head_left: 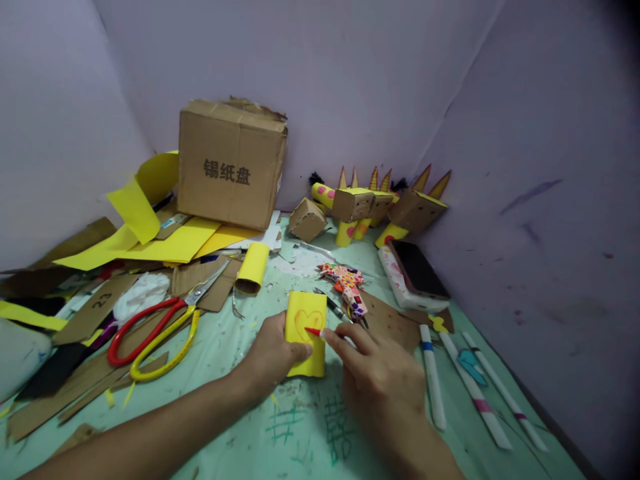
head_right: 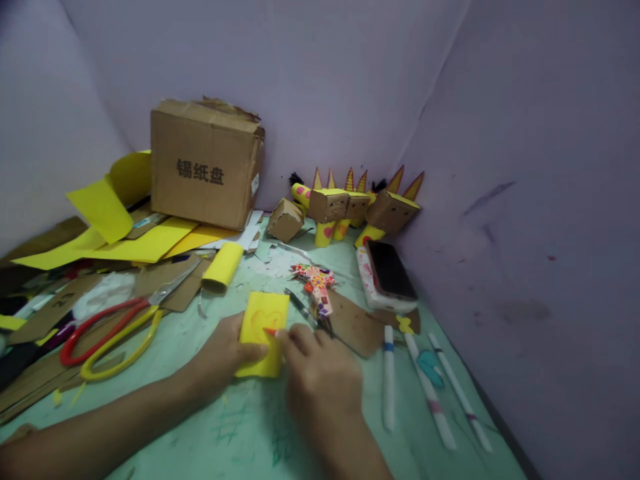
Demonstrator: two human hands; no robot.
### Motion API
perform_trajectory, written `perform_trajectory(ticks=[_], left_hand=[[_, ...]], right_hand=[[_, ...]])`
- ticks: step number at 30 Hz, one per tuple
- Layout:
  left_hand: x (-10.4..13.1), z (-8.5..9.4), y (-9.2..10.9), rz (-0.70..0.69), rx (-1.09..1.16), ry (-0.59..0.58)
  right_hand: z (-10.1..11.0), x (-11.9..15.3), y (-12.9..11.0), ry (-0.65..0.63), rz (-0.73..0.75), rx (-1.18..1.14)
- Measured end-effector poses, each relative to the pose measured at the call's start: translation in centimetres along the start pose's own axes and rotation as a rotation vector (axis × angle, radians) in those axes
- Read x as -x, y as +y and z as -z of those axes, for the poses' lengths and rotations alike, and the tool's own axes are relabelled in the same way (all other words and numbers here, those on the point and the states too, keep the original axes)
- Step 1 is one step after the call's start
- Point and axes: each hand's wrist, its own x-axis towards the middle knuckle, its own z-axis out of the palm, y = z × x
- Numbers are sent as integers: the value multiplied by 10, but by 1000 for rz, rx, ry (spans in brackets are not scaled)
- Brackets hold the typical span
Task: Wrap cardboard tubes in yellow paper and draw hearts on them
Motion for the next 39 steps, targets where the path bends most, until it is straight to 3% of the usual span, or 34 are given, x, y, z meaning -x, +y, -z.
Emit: perform_trajectory(ticks=[4, 8, 12, 15, 20, 32, 34, 37, 39], left_hand=[[0, 0, -2, 4, 2, 3], [1, -1, -1, 2, 28, -8], [0, 0, -1, 8, 25, 5], [-1, 0, -1, 15, 48, -7], [0, -1, 0, 29, 33, 4], [2, -3, 3, 10, 84, -14], [1, -2, 2, 2, 74, -9], [1, -1, 1, 1, 84, -16], [1, -1, 0, 16, 102, -17]], right_hand=[[0, 0, -1, 45, -46, 11], [0, 0, 0, 23, 15, -27], [-1, 0, 1, 80, -66, -11], [0, 0, 0, 36, -8, -28], [0, 0, 2, 66, -48, -29], [5, -1, -2, 8, -32, -34], [4, 0, 0, -17, -56, -86], [2, 3, 7, -159, -85, -321], [0, 3, 10, -171, -205, -516]])
